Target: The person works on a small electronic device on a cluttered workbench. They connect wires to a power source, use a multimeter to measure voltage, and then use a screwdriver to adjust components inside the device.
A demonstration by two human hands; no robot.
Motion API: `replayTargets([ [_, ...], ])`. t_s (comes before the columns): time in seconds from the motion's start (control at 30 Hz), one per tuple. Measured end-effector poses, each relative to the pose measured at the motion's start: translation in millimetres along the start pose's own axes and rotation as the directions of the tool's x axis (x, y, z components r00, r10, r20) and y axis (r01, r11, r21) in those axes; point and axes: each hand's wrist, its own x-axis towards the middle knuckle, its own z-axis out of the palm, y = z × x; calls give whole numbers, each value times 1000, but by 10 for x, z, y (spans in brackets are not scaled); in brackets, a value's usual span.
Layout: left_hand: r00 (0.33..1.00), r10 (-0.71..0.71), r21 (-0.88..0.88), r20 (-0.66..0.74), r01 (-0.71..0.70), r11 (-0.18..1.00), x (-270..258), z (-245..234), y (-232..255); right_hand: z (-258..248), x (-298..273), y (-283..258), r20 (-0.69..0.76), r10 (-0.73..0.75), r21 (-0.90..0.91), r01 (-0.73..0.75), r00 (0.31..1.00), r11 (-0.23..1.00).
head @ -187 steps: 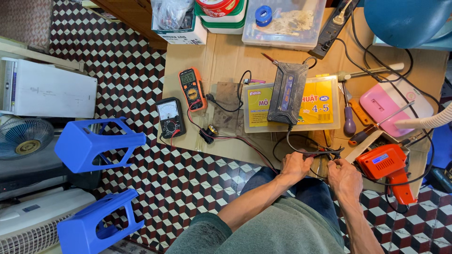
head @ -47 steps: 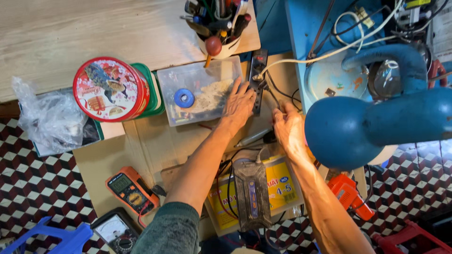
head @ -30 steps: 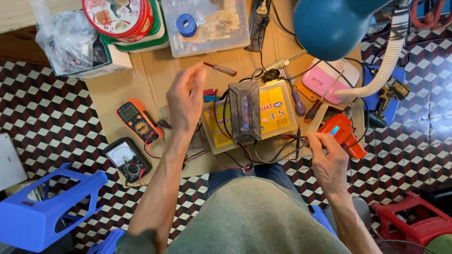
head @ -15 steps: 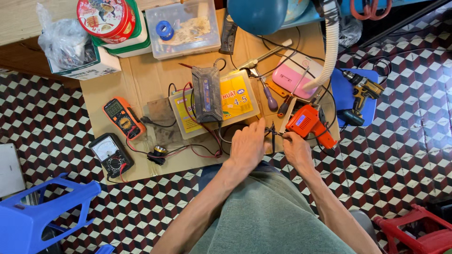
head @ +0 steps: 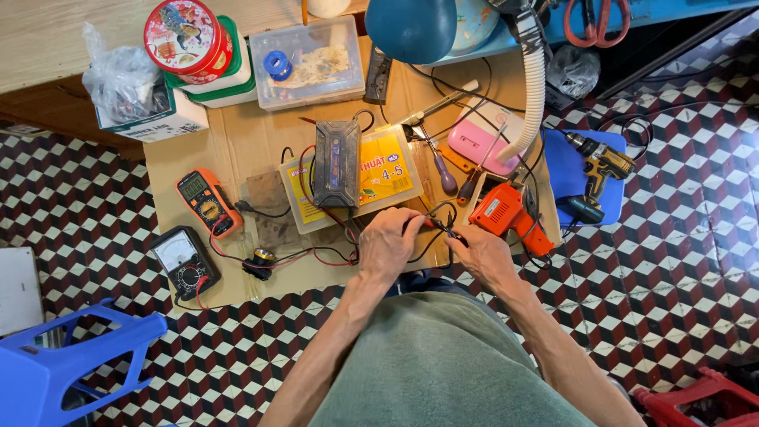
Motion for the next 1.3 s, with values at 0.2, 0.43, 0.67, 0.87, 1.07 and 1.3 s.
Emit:
replayTargets([
  [0.2, 938, 261, 1, -229, -268, 963, -510, -61, 107, -241, -116, -300, 43, 113, 10, -114, 993, 993],
  [0.43, 702, -447, -789, 554, 614, -14, -788, 698, -522, -111, -187, -266, 106, 67, 337, -99, 992, 936],
  [0.67, 685, -472, -831, 554, 482, -276, -842, 1014, -760, 33, -275, -353, 294, 192, 340, -290, 936, 894],
  [0.87, 682, -518, -842, 516, 515, -162, -941, 998, -786, 62, -225, -449, 307, 239, 174, -301, 921, 937],
  [1.07, 707, -538, -839, 459, 544, -1, -1016, 1085, -809, 167, -232, -466, 309, 129, 244, -210, 942, 947],
  [1.3, 712, -547, -816, 440, 572, 88, -1031, 1110, -792, 243, -247, -430, 212, 56, 106, -80, 976, 991],
])
